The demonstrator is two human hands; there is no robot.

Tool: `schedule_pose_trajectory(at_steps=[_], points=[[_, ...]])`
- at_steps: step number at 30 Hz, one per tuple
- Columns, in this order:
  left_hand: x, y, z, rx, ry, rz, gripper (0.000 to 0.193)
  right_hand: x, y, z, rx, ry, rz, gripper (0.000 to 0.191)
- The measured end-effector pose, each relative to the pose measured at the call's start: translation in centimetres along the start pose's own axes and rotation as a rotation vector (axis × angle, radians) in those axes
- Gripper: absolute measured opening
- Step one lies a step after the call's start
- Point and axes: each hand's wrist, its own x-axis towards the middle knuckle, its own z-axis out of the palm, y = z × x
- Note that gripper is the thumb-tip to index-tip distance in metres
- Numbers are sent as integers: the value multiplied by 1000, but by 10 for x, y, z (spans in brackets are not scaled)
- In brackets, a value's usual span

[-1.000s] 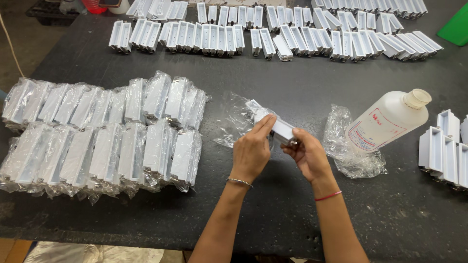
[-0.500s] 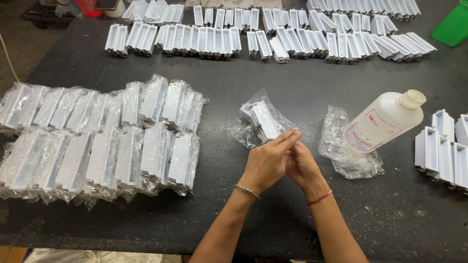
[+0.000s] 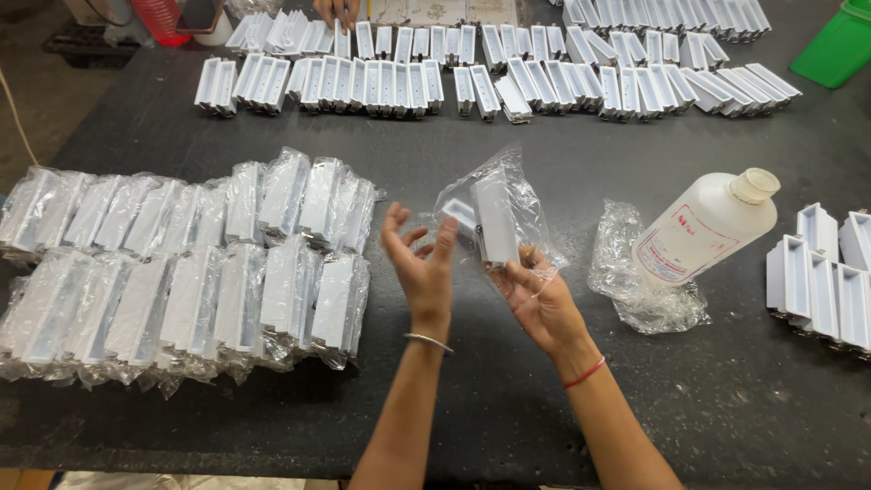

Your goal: The person repeatedly picks up small white rectangular components and wraps each one individually in clear plastic film. The wrapped items are stacked on the left side of the table while unwrapped components remain in rows on the right.

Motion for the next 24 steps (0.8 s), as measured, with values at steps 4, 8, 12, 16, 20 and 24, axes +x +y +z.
schedule_pose_trajectory(at_steps=[4, 8, 12, 16, 20, 24], points=[[3, -12, -1, -390, -378, -523, 55, -6, 8, 8, 30, -103, -35, 27], [-23, -22, 18, -406, -401, -457, 53, -3, 16, -1, 80, -99, -123, 22], [-27, -21, 20, -509, -389, -472, 53, 1, 22, -8, 115, -107, -166, 19], [-24, -16, 18, -538, -373, -519, 57, 2, 24, -3, -9, -33, -209, 14], [-26, -14, 21, -516, -461, -435, 55, -1, 11, 8, -442, 26, -311, 10], [-22, -14, 20, -553, -397, -513, 64, -6, -3, 16, -597, -1, -255, 30]])
